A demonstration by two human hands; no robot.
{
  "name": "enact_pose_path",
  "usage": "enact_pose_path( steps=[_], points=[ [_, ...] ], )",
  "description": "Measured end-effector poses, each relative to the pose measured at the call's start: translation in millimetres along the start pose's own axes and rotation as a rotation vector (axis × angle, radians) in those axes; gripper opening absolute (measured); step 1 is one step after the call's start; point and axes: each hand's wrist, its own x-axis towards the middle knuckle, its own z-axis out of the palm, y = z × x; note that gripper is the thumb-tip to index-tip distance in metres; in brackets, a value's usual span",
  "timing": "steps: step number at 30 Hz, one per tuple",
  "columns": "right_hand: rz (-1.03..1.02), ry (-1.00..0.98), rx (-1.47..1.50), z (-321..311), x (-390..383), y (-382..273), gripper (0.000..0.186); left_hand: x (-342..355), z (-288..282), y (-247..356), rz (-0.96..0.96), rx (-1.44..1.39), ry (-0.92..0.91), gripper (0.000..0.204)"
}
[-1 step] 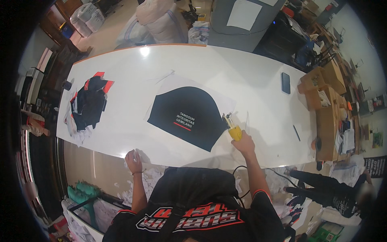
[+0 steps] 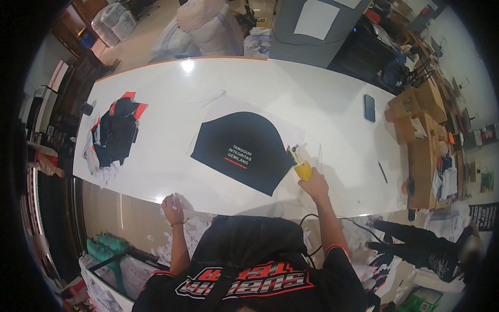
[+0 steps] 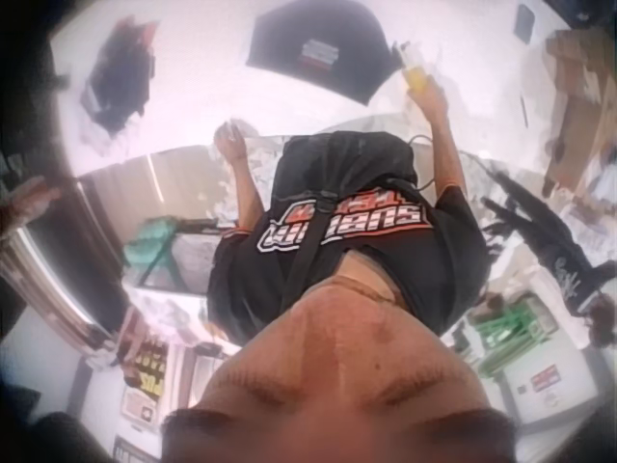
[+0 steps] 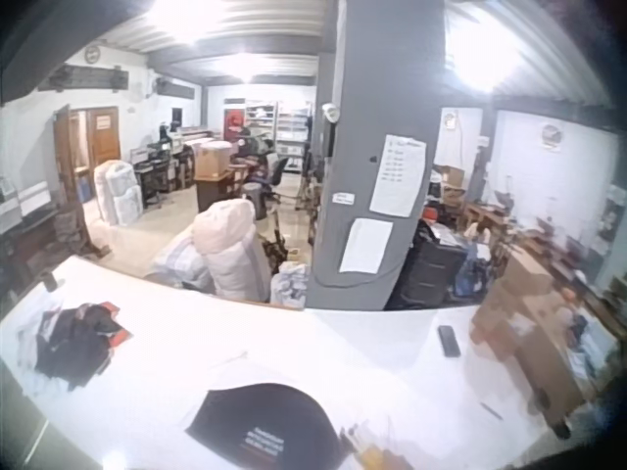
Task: The person uses a yellow electric fabric cutter to cut black and white fabric pieces on a white table. They align the fabric, cut along the edges, and separate the pieces, handling multiple fabric sections throughout the process.
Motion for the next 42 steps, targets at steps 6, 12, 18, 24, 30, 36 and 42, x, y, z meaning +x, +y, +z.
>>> enact_pose_path(
  steps=[6, 12, 18, 24, 30, 36, 42],
  points=[
    [0.007, -0.024, -0.012, -4.0, 32.7, -19.4, 0.057, -38.7, -19.1, -30.1, -0.146, 0.116, 0.124, 0.027],
    [-0.035, -0.030, -0.072, -15.2, 77.0, -41.6, 0.057, -73.8, -20.5, -63.4, -0.294, 0.146, 0.126, 0.026],
    [-0.088, -0.100, -0.156, -24.4, 114.9, -55.7, 0.060, -130.7, -24.0, -78.2, -0.562, 0.127, -0.046, 0.030],
    [-0.167, -0.123, -0.192, -36.1, 146.9, -70.0, 0.072, -155.1, -23.2, -56.3, -0.633, 0.153, -0.098, 0.032],
    [-0.276, -0.150, -0.270, -45.9, 174.5, -87.8, 0.065, -154.9, -23.6, -37.7, -0.659, 0.084, -0.108, 0.035],
    [-0.311, -0.214, -0.340, -59.5, 197.8, -124.5, 0.085, -160.1, -23.8, -22.3, -0.713, 0.081, -0.093, 0.033],
    [-0.461, -0.183, -0.386, -58.1, 228.6, -138.9, 0.068, -172.7, -31.2, -10.5, -0.735, 0.108, -0.081, 0.032]
  ],
)
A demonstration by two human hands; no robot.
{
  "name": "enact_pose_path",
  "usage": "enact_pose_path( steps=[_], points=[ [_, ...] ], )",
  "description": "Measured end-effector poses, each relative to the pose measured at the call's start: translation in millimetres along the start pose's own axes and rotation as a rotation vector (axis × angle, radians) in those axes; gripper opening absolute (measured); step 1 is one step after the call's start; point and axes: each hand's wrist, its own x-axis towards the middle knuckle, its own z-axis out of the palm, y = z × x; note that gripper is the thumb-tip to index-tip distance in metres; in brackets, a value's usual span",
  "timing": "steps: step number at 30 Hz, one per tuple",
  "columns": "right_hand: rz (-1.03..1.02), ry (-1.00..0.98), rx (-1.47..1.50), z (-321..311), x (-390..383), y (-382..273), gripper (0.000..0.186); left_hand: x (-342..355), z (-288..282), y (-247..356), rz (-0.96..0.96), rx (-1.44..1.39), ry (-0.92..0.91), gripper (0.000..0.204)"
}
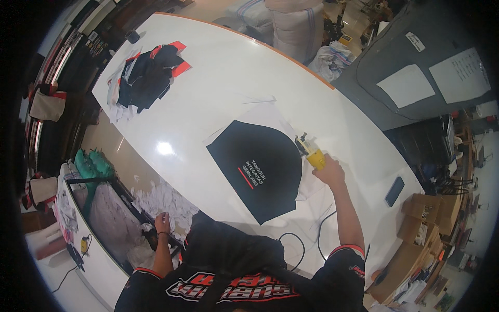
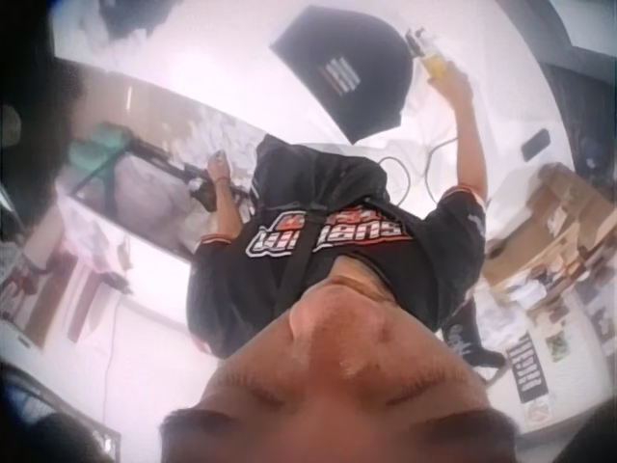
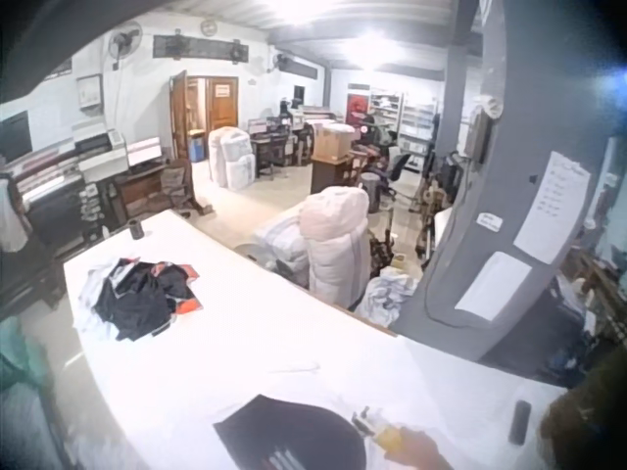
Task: The person uses a yellow electric fabric cutter to cut black and white fabric pieces on a white table. They align the fabric, cut along the edges, and separate the pieces, handling multiple fabric sections throughout the process.
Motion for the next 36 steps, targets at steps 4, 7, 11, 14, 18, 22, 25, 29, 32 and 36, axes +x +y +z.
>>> enact_pose_path(
  steps=[4, 7, 11, 14, 18, 22, 25, 29, 32, 36],
  points=[
    [-0.074, -0.019, -0.013, -5.2, 22.0, -3.0, 0.072, -13.3, -1.2, 0.8, -0.035, 0.008, -0.002, 0.031],
    [-0.114, -0.030, -0.082, -9.0, 37.9, -10.0, 0.075, -21.7, 0.1, -0.6, -0.051, 0.009, 0.000, 0.031],
    [-0.129, -0.093, -0.135, -27.2, 50.6, -27.8, 0.075, -30.4, 1.7, -1.1, -0.060, 0.007, -0.001, 0.031],
    [-0.173, -0.094, -0.173, -33.0, 61.9, -36.4, 0.074, -36.3, 3.0, 3.1, -0.092, -0.021, -0.009, 0.032],
    [-0.233, -0.111, -0.226, -34.6, 79.5, -46.6, 0.072, -39.1, 2.2, 2.2, -0.087, 0.002, -0.016, 0.033],
    [-0.260, -0.152, -0.277, -36.4, 96.4, -59.5, 0.071, -41.7, 3.7, 5.1, -0.124, -0.057, 0.005, 0.036],
    [-0.285, -0.164, -0.283, -41.5, 102.6, -71.2, 0.071, -43.4, 3.0, 6.4, -0.140, -0.073, 0.006, 0.038],
    [-0.332, -0.140, -0.283, -42.3, 107.9, -81.9, 0.070, -43.9, 1.6, 13.4, -0.168, -0.076, -0.013, 0.039],
    [-0.381, -0.108, -0.298, -40.7, 109.8, -96.2, 0.067, -47.3, 3.0, 11.5, -0.192, -0.074, -0.022, 0.038],
    [-0.408, -0.146, -0.319, -45.1, 111.1, -120.5, 0.065, -52.1, 5.6, 6.3, -0.189, -0.070, -0.013, 0.038]
  ],
)
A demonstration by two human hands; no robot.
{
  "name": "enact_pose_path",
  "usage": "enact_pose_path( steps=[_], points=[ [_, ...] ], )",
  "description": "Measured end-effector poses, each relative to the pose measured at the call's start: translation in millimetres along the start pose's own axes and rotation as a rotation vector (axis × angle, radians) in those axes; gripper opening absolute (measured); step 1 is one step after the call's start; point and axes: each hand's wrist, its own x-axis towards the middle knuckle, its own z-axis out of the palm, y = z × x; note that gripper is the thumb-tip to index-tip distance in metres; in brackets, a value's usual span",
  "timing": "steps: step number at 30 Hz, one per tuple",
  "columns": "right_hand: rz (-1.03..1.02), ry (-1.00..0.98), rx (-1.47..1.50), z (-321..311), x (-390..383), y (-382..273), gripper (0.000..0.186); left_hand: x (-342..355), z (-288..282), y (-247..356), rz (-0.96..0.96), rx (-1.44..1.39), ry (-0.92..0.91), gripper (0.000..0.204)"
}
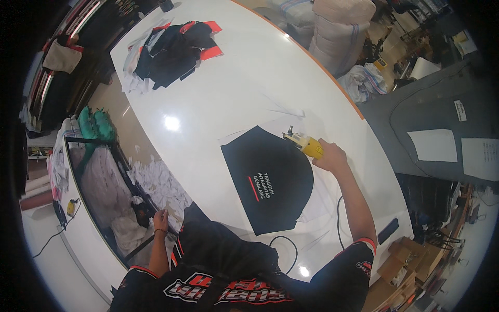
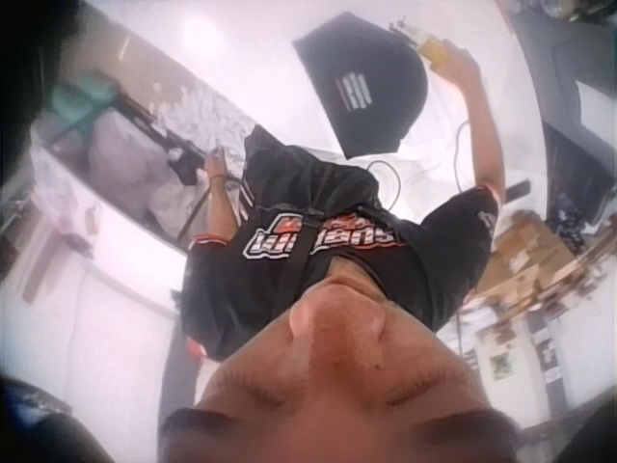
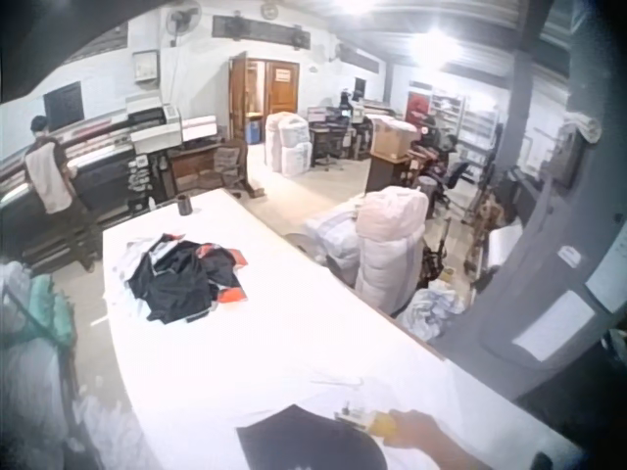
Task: The person uses a yellow electric fabric cutter to cut black and white fabric pieces on a white table. They align the fabric, cut along the edges, and separate the pieces, handling multiple fabric sections throughout the process.
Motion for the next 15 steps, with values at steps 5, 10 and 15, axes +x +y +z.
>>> enact_pose_path(
  steps=[5, 10, 15],
  points=[
    [-0.038, -0.004, -0.019, -6.8, 9.8, -15.3, 0.066, -3.6, 5.1, -13.8, -0.005, -0.016, 0.013, 0.031],
    [-0.080, 0.011, -0.041, -5.1, 23.7, -27.5, 0.070, -6.3, 9.3, -20.6, -0.028, -0.019, 0.031, 0.031],
    [-0.119, 0.019, -0.045, -8.4, 35.4, -52.0, 0.074, -6.0, 10.1, -21.5, -0.031, -0.038, 0.049, 0.031]
  ],
)
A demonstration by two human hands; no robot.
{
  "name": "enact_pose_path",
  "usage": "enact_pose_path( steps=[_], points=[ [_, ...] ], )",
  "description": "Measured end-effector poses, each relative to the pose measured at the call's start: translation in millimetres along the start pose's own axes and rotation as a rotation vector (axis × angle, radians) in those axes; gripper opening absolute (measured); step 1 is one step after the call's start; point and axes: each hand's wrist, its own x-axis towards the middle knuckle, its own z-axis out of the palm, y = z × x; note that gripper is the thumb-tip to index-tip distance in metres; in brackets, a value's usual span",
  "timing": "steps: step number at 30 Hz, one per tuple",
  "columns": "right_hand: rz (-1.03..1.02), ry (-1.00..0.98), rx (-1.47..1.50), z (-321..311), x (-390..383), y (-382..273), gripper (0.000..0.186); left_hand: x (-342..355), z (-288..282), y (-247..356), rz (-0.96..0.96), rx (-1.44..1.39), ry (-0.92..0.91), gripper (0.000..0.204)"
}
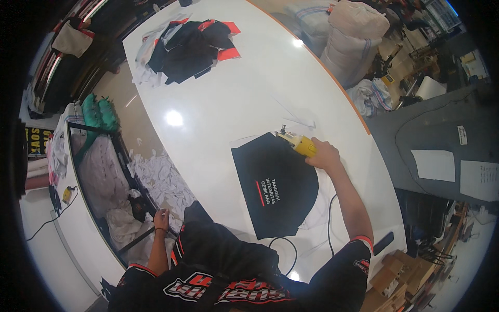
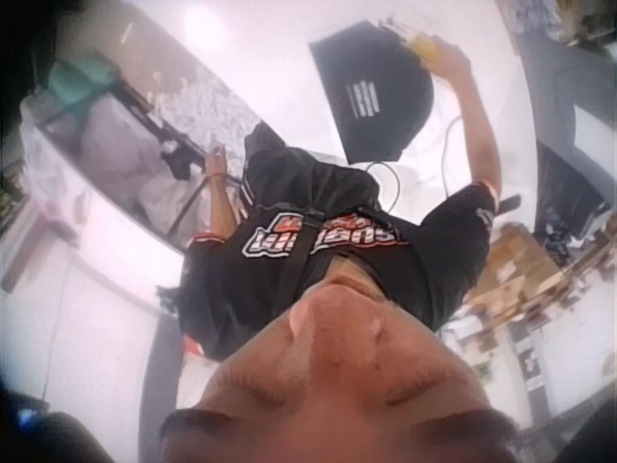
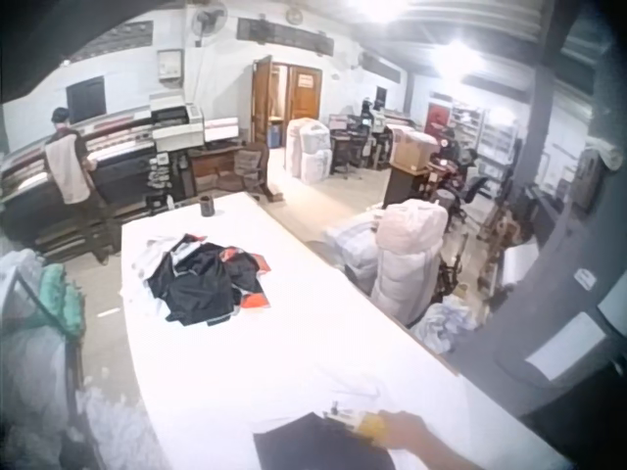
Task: The person uses a yellow electric fabric cutter to cut black and white fabric pieces on a white table. They align the fabric, cut along the edges, and separate the pieces, handling multiple fabric sections throughout the process.
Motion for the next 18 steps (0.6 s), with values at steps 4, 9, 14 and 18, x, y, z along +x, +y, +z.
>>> enact_pose_path(
  steps=[4, 9, 14, 18],
  points=[
    [-0.003, -0.043, -0.009, -8.6, 12.9, -23.2, 0.076, 0.0, 1.1, -3.3, 0.012, -0.009, 0.011, 0.030],
    [-0.003, -0.026, 0.035, -0.1, 40.5, -47.8, 0.077, 2.8, -1.9, 1.6, 0.023, 0.005, 0.045, 0.026],
    [-0.083, 0.046, 0.483, 16.4, 61.0, -35.9, 0.061, 23.2, -7.5, 60.7, 0.146, -0.079, 0.195, 0.023],
    [0.140, -0.022, 1.000, 43.5, 43.1, 4.6, 0.044, 34.2, -8.1, 105.8, 0.243, -0.196, 0.211, 0.022]
  ],
)
